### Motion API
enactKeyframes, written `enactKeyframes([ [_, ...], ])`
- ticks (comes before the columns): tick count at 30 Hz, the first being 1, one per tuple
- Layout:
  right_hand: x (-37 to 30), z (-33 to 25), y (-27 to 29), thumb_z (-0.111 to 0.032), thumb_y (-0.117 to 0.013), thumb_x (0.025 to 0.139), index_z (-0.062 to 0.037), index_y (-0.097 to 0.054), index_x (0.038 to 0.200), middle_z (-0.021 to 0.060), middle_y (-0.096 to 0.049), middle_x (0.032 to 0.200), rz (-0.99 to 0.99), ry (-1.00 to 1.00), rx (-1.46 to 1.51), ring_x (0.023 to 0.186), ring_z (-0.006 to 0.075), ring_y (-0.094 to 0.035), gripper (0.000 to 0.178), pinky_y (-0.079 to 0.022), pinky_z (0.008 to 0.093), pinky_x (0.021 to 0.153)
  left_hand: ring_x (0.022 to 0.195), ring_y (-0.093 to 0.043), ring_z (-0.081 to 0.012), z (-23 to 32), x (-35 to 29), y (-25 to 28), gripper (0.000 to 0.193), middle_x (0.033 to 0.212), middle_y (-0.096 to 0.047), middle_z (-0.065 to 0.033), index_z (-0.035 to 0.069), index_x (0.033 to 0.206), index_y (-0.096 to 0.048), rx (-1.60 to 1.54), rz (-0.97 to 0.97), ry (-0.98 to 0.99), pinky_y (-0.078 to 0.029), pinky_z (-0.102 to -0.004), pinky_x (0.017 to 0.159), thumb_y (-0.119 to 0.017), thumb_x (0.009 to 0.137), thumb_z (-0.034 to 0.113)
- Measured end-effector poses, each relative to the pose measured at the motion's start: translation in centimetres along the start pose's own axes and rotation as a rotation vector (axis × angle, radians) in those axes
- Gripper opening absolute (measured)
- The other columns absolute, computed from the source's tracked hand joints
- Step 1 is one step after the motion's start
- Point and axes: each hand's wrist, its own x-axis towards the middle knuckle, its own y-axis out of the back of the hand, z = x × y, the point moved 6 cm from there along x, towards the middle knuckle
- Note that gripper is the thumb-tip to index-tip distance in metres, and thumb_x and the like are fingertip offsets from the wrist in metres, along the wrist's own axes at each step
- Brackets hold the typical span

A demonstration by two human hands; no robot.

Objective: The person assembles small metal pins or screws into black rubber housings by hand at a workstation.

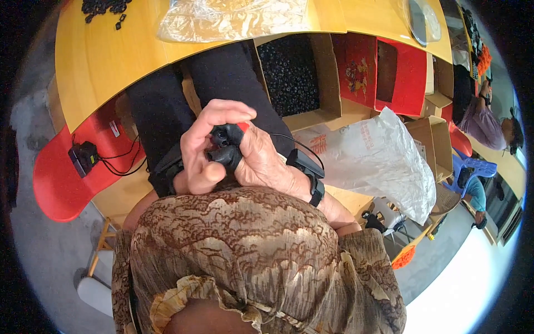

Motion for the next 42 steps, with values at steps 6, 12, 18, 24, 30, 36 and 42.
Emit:
enactKeyframes([
  [6,1.7,1.8,-0.8,-0.002,-0.041,0.084,0.0011,-0.046,0.087,0.0184,-0.053,0.077,0.133,0.089,-0.221,0.07,0.0357,-0.056,0.007,-0.044,0.0397,0.055,0.074,-0.054,-0.0127,-1.9,0.3,0.9,0.01,0.085,-0.057,-0.0095,-0.003,0.082,-0.055,0.099,0.268,0.087,-0.043,-0.0235,0.069,-0.046,0.084,0.001],
  [12,2.8,5.6,-1.6,0.0,-0.04,0.082,0.0026,-0.045,0.075,0.0204,-0.049,0.063,0.153,-0.02,-0.342,0.059,0.0367,-0.052,0.009,-0.039,0.0397,0.05,0.074,-0.051,-0.0094,-5.4,0.0,2.7,0.024,0.079,-0.057,-0.0045,-0.001,0.078,-0.054,-0.054,0.495,0.301,-0.042,-0.0226,0.071,-0.037,0.091,0.008],
  [18,4.8,5.9,-0.6,-0.006,-0.043,0.088,0.0,-0.054,0.095,0.0076,-0.053,0.069,0.144,-0.3,0.106,0.056,0.0174,-0.049,0.015,-0.04,0.0272,0.052,0.091,-0.052,-0.0146,-6.3,1.1,3.5,0.043,0.098,-0.055,-0.0083,-0.001,0.101,-0.052,-0.4,0.47,0.357,-0.039,-0.0266,0.084,-0.036,0.095,0.038],
  [24,2.3,9.3,6.3,-0.006,-0.041,0.089,-0.0061,-0.057,0.107,-0.0014,-0.052,0.067,0.593,-0.563,0.362,0.056,0.0059,-0.046,0.023,-0.034,0.019,0.05,0.094,-0.053,-0.0143,-4.1,1.6,7.0,0.038,0.101,-0.056,-0.0069,0.0,0.103,-0.052,-0.108,0.425,0.389,-0.04,-0.0272,0.083,-0.041,0.094,0.036],
  [30,0.4,10.7,13.3,-0.001,-0.049,0.076,-0.0002,-0.047,0.123,0.0136,-0.062,0.084,0.492,-0.576,-0.744,0.074,0.0201,-0.058,0.047,-0.047,0.031,0.066,0.087,-0.05,-0.0087,-0.6,2.4,8.4,0.022,0.093,-0.055,-0.003,0.001,0.102,-0.054,0.018,0.418,0.396,-0.04,-0.0215,0.075,-0.057,0.087,0.017],
  [36,2.9,6.9,14.4,0.002,-0.051,0.073,0.0032,-0.056,0.108,0.01,-0.062,0.077,0.667,-0.378,-0.522,0.069,0.0154,-0.058,0.035,-0.046,0.0267,0.062,0.075,-0.054,-0.0189,4.8,7.5,11.1,0.015,0.083,-0.056,-0.0081,0.0,0.087,-0.06,1.128,0.276,0.04,-0.043,-0.0273,0.07,-0.064,0.074,0.006],
  [42,7.2,2.8,13.7,0.003,-0.056,0.075,0.0003,-0.06,0.105,0.0058,-0.06,0.073,0.705,-0.236,-0.501,0.065,0.0113,-0.055,0.03,-0.044,0.0242,0.061,0.082,-0.055,-0.028,5.1,12.2,14.2,0.017,0.081,-0.057,-0.0093,0.004,0.084,-0.062,1.616,0.194,-0.082,-0.041,-0.0379,0.072,-0.067,0.07,0.011],
])
